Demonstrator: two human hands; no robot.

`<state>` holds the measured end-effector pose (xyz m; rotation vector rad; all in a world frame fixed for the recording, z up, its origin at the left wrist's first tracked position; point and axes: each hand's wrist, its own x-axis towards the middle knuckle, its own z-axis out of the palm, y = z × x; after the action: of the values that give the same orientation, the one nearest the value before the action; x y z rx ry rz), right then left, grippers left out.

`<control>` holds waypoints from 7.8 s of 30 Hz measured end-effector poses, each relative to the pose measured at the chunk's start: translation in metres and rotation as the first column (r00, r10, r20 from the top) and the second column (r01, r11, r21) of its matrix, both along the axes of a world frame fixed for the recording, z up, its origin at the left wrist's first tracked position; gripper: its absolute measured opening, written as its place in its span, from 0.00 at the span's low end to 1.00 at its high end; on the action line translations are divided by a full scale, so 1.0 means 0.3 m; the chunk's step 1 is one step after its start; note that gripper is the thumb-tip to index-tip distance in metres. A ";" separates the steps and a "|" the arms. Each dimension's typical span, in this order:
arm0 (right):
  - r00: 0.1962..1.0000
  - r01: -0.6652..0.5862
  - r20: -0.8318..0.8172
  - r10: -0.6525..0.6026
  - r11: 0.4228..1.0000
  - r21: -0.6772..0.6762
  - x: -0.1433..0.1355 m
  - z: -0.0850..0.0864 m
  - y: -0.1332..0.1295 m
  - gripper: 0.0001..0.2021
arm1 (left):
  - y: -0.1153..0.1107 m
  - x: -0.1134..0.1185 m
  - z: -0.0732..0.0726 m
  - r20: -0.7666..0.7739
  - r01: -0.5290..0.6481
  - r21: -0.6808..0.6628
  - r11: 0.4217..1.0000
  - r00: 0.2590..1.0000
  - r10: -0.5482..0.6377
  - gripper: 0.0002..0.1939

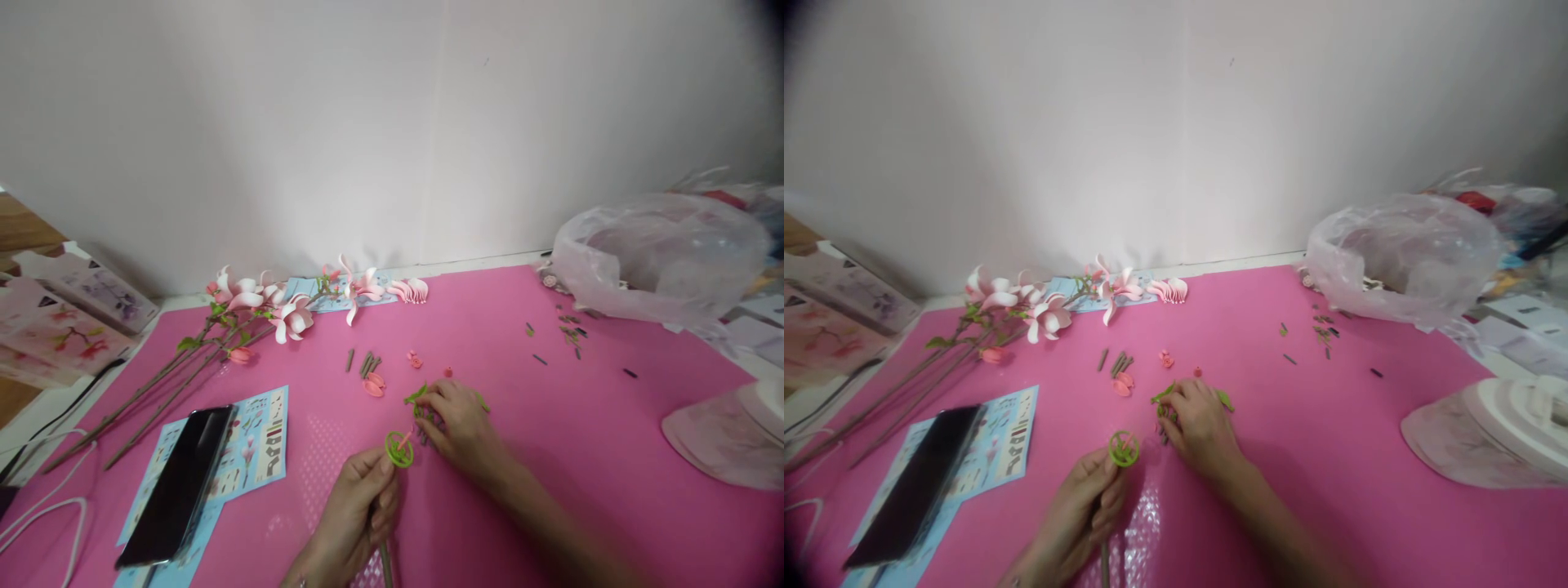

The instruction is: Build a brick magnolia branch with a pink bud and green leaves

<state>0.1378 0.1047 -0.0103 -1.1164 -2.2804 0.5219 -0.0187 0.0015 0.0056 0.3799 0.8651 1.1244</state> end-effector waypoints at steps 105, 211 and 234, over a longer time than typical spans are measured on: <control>0.894 -0.408 -0.311 0.322 0.872 -0.272 0.075 0.156 -0.071 0.09 | -0.001 0.004 -0.011 -0.407 0.143 0.062 0.988 0.907 -0.106 0.17; 0.963 0.241 -0.121 -0.241 0.970 -0.020 0.133 0.002 0.095 0.07 | -0.009 0.023 -0.019 -0.030 0.009 0.018 1.000 1.000 -0.008 0.17; 0.808 -0.364 -0.587 0.044 0.822 -0.439 0.095 0.170 -0.045 0.03 | -0.002 0.014 -0.038 -0.283 -0.003 0.065 0.998 0.959 0.021 0.17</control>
<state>0.1665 0.0912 0.0407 -0.7787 -1.7694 1.4493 -0.0146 0.0009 -0.0059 0.6002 1.0857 1.1264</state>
